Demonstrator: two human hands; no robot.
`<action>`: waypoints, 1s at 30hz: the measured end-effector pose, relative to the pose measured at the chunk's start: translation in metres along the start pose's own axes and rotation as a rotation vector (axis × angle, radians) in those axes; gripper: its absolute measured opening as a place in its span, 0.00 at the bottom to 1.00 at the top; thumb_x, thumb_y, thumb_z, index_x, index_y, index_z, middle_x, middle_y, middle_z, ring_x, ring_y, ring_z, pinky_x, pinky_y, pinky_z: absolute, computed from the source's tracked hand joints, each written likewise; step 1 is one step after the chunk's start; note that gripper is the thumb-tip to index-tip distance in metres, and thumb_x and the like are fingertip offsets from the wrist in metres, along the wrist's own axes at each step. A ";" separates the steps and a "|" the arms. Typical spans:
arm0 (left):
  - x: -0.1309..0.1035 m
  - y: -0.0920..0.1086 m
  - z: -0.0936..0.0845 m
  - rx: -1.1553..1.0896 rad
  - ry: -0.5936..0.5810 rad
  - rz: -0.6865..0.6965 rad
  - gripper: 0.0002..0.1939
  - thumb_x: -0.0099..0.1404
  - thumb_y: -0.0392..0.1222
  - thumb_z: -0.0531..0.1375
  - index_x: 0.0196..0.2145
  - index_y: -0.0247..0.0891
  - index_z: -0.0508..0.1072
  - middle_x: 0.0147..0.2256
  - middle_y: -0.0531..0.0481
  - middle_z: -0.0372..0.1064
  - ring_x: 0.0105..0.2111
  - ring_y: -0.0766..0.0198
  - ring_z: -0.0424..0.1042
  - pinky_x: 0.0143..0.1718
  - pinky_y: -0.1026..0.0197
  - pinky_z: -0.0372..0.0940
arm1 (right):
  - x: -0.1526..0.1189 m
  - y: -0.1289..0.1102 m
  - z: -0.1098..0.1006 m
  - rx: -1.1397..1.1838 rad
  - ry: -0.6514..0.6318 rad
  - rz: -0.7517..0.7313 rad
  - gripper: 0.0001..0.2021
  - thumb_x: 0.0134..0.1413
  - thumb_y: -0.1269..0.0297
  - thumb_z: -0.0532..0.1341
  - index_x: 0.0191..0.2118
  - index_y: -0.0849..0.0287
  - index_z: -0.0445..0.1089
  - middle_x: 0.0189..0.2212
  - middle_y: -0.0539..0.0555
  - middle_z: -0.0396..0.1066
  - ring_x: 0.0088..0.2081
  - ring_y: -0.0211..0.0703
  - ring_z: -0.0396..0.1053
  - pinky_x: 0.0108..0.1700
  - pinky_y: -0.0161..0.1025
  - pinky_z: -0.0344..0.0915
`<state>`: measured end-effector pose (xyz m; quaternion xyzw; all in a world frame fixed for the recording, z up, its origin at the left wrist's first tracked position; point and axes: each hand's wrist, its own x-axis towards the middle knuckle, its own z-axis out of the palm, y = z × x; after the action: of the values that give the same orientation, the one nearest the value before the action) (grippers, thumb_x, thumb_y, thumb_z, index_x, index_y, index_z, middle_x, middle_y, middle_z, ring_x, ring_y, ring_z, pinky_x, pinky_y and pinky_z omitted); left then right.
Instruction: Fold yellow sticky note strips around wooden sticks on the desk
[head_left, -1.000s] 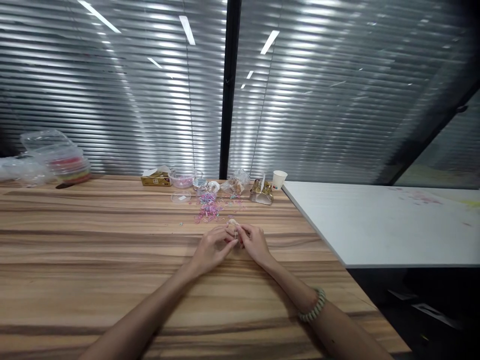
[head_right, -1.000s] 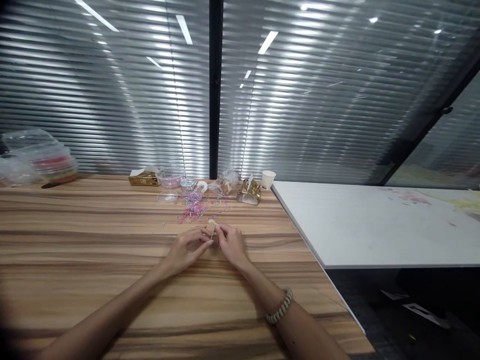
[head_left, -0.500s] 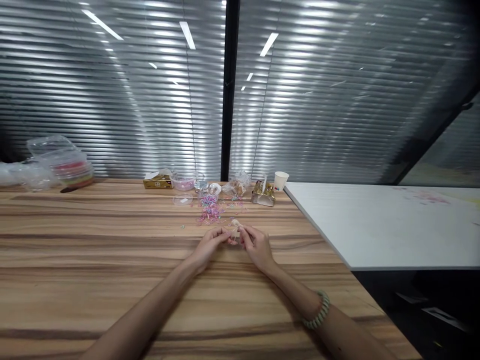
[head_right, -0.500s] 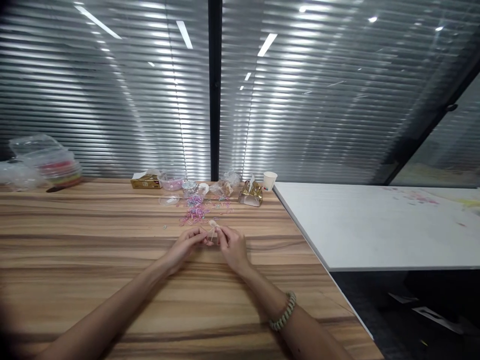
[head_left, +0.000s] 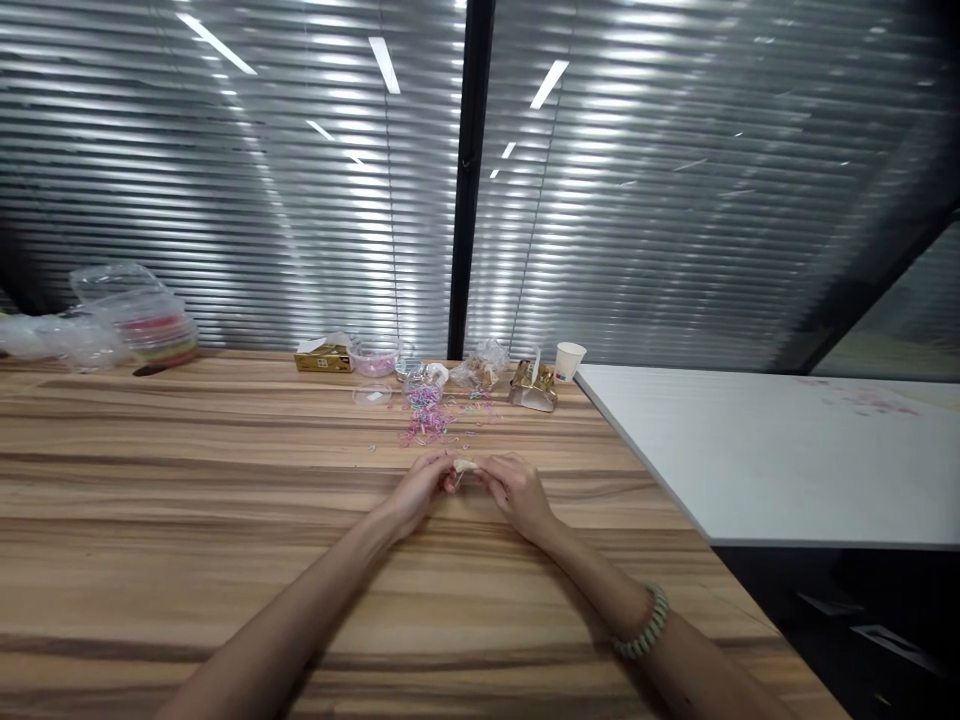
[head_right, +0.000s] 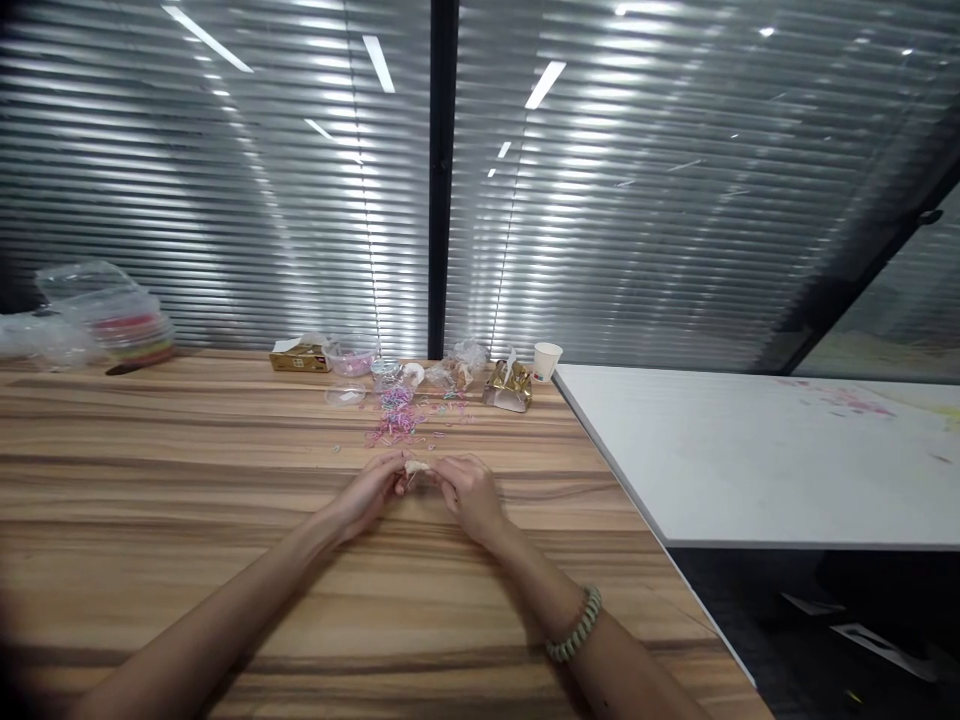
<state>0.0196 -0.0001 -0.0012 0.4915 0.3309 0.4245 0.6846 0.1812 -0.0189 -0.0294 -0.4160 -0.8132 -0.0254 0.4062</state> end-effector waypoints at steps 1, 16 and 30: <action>0.000 0.000 0.000 -0.007 0.004 -0.007 0.08 0.50 0.41 0.59 0.21 0.34 0.66 0.19 0.56 0.58 0.19 0.72 0.55 0.23 0.67 0.51 | 0.000 0.001 -0.001 -0.011 -0.013 -0.029 0.11 0.57 0.71 0.50 0.36 0.60 0.69 0.26 0.53 0.70 0.29 0.40 0.65 0.34 0.36 0.58; 0.002 -0.007 -0.011 0.548 0.004 0.233 0.13 0.60 0.49 0.52 0.27 0.35 0.63 0.21 0.57 0.58 0.18 0.71 0.60 0.23 0.67 0.55 | 0.001 0.006 -0.005 -0.193 -0.120 -0.174 0.11 0.57 0.73 0.51 0.42 0.57 0.67 0.31 0.54 0.67 0.34 0.41 0.62 0.36 0.37 0.56; -0.002 -0.005 -0.010 1.082 0.088 0.550 0.10 0.62 0.40 0.50 0.26 0.37 0.66 0.27 0.50 0.63 0.28 0.64 0.62 0.29 0.62 0.57 | 0.000 -0.003 -0.003 -0.192 -0.260 -0.085 0.11 0.59 0.66 0.49 0.36 0.58 0.69 0.26 0.53 0.72 0.27 0.37 0.67 0.31 0.32 0.55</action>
<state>0.0110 0.0008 -0.0093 0.8192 0.3885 0.3773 0.1889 0.1814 -0.0219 -0.0269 -0.4179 -0.8696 -0.0660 0.2545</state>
